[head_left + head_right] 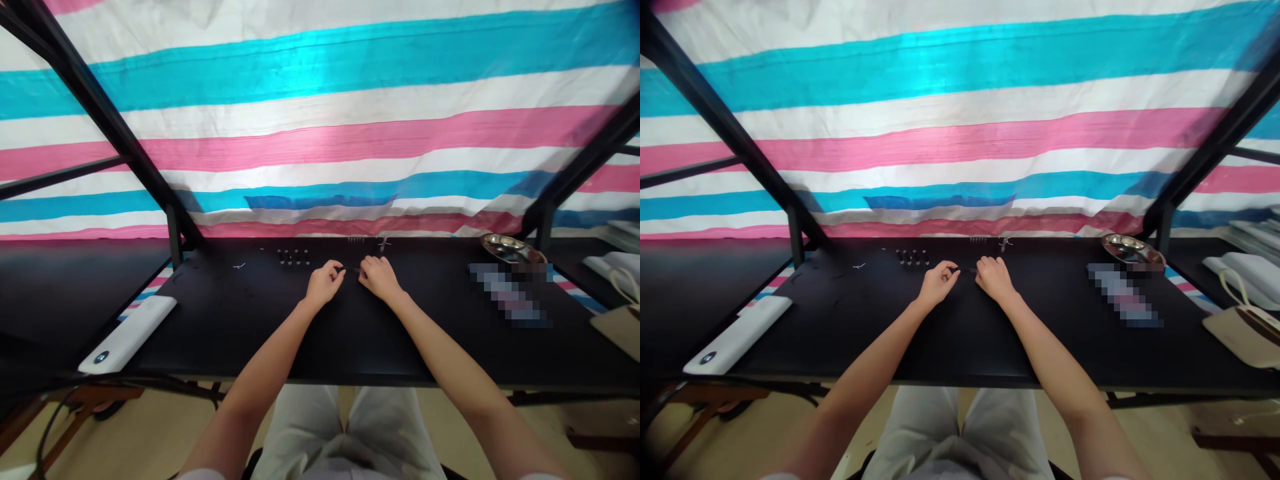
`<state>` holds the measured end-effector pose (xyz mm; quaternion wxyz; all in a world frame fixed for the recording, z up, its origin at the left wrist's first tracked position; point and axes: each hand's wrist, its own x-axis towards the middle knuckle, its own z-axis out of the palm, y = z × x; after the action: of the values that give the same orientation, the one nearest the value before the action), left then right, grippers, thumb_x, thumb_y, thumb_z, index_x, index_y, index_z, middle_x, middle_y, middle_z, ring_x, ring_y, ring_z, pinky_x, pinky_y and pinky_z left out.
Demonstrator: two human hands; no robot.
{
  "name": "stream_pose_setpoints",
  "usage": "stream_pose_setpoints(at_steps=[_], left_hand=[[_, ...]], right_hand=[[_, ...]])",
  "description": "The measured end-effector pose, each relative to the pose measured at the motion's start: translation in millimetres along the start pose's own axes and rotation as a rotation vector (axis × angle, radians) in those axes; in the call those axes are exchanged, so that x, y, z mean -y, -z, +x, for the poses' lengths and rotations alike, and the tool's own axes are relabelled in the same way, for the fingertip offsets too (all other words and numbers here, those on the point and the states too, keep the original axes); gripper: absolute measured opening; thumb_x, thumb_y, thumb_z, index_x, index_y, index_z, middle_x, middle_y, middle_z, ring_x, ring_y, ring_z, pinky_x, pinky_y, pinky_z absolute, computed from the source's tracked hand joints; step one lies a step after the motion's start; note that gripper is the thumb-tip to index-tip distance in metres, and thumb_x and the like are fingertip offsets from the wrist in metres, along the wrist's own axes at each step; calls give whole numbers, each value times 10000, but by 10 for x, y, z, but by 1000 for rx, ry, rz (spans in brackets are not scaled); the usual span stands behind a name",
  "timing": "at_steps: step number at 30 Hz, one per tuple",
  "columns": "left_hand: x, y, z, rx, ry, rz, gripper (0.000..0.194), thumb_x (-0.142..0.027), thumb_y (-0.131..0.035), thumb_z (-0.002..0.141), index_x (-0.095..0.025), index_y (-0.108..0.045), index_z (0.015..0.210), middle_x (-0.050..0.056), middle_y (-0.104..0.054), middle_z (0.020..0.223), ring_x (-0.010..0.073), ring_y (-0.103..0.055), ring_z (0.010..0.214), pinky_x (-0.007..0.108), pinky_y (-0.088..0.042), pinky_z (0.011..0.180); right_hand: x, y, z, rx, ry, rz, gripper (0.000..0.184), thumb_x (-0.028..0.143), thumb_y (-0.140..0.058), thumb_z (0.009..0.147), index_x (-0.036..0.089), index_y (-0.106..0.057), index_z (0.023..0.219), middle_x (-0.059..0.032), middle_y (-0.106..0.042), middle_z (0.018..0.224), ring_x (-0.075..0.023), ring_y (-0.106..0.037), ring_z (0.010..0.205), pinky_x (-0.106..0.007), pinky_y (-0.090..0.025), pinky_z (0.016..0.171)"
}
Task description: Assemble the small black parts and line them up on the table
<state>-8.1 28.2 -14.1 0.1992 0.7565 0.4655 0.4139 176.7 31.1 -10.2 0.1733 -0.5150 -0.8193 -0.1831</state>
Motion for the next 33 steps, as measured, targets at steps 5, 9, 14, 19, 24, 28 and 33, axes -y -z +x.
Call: stream_pose_setpoints(at_steps=[5,9,14,19,24,28,33], left_hand=[[-5,-11,-9,33,5,-15,205,-328,-505,810,-179,-557,940,-70,-508,520,61,-448,464,165,-362,528],[2,-19,-19,41,3,2,213,-340,-511,808,-180,-564,939,-69,-512,522,62,-456,472,167,-370,539],[-5,-57,-43,82,-8,24,217,-368,-530,798,-176,-577,887,-63,-518,524,65,-464,480,169,-366,529],[-38,-66,-53,67,-7,35,246,-396,-532,795,-176,-583,894,-58,-528,528,68,-470,483,171,-361,521],[-53,-50,-58,39,-3,60,265,-408,-521,800,-177,-590,910,-52,-537,534,70,-472,488,173,-363,519],[-60,-57,-75,37,-20,61,269,-408,-506,809,-179,-588,922,-52,-535,541,68,-473,492,172,-369,528],[-58,-72,-82,20,-36,51,241,-374,-506,810,-174,-579,923,-60,-510,526,67,-460,487,173,-364,531]], right_hand=[[6,-10,-5,-7,15,9,55,160,-488,740,151,-539,724,-70,-565,775,-179,-473,723,-318,-219,648],[8,-31,-8,-22,15,31,42,157,-493,734,157,-529,714,-63,-562,770,-174,-472,709,-315,-221,640],[28,-32,-4,-59,37,90,30,170,-501,737,167,-522,715,-52,-556,756,-171,-473,712,-307,-230,643],[33,-20,-5,-105,78,131,50,186,-504,753,170,-519,708,-43,-558,749,-165,-476,710,-304,-242,657],[43,-30,-15,-143,87,166,49,183,-500,752,172,-525,712,-43,-566,742,-165,-487,703,-301,-252,660],[57,-44,-18,-150,84,202,37,183,-506,743,170,-529,718,-42,-576,745,-165,-498,704,-300,-260,663],[81,-43,-18,-149,76,258,39,183,-509,742,168,-523,708,-38,-574,739,-156,-504,696,-294,-272,659]])
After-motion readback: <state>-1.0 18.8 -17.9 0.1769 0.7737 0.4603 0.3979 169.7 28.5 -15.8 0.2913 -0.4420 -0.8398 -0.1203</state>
